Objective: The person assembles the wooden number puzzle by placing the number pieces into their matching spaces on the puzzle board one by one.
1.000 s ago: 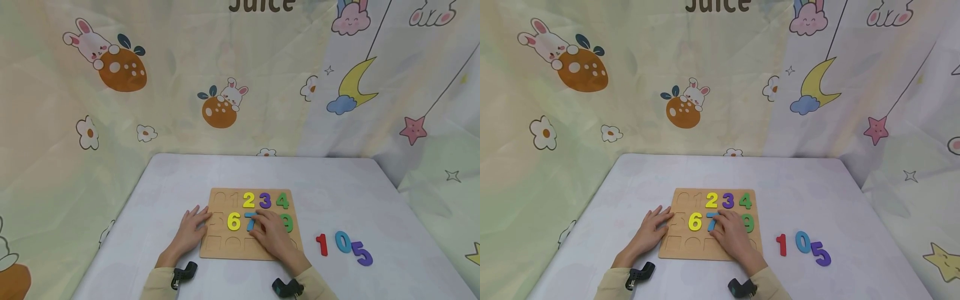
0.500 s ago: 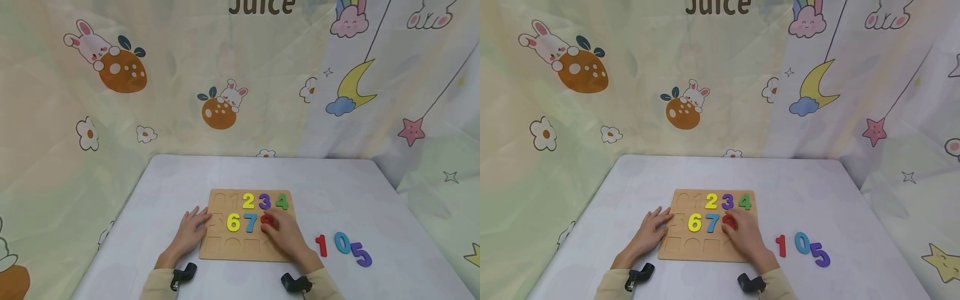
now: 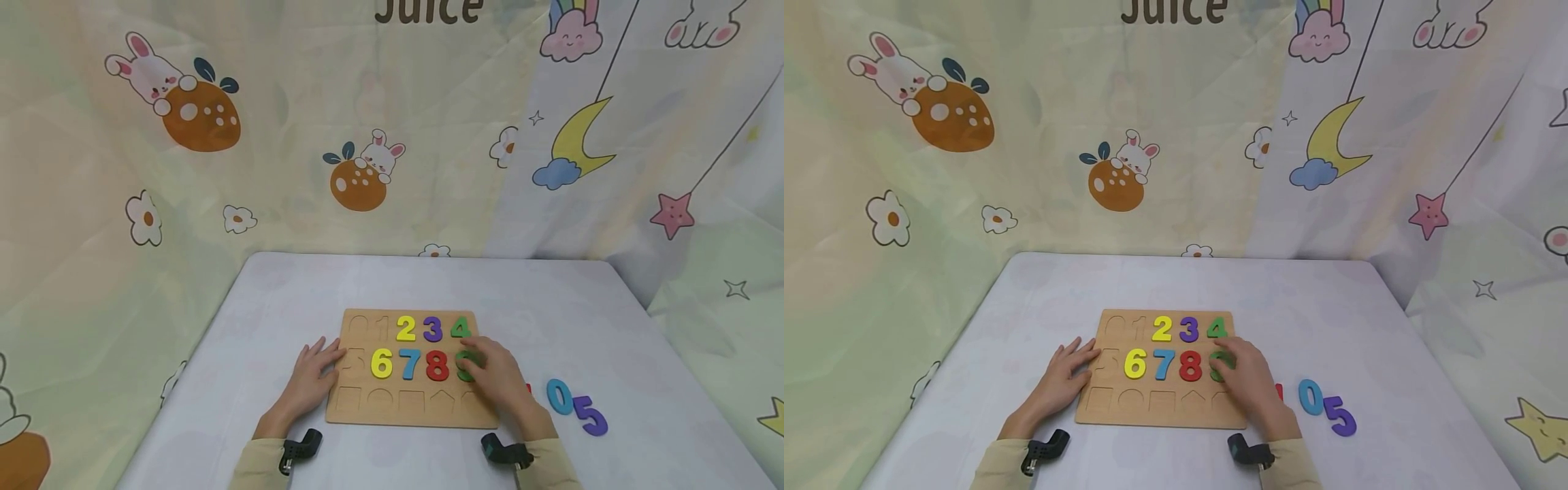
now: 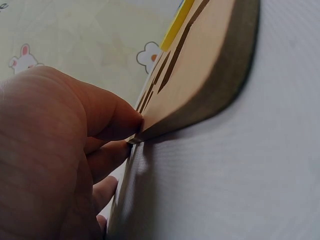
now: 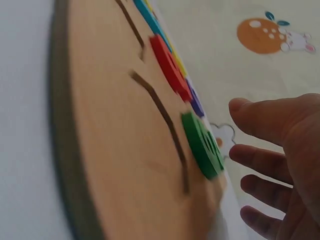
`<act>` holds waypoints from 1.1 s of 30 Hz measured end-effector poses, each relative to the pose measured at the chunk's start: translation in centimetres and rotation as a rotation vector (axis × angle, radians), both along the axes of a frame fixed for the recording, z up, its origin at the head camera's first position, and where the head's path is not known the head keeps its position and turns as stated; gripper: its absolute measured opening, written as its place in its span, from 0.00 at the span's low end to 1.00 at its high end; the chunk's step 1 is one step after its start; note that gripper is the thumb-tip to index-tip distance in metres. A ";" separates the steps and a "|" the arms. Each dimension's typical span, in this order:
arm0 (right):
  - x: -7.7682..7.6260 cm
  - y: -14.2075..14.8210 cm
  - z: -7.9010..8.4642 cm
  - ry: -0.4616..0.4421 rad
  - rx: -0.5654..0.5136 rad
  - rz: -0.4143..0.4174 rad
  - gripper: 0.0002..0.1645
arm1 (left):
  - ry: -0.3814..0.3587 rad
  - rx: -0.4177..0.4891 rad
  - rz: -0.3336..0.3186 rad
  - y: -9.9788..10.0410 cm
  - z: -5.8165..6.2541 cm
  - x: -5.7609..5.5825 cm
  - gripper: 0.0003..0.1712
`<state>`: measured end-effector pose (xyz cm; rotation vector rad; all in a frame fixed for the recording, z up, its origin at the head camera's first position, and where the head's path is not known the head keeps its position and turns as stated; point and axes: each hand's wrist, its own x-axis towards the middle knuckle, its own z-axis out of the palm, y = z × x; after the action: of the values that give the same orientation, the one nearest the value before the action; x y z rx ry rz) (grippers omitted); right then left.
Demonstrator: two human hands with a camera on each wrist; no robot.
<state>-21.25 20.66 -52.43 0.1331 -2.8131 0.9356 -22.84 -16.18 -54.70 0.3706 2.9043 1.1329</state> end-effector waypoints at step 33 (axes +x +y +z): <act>2.8 7.7 1.1 -0.137 -0.021 -0.043 0.29 | 0.051 -0.002 -0.006 0.1 -0.4 -0.1 0.24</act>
<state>-18.50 28.34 -51.36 0.0061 -2.9160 1.0011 -22.90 -16.11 -55.14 0.4142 2.9459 1.1363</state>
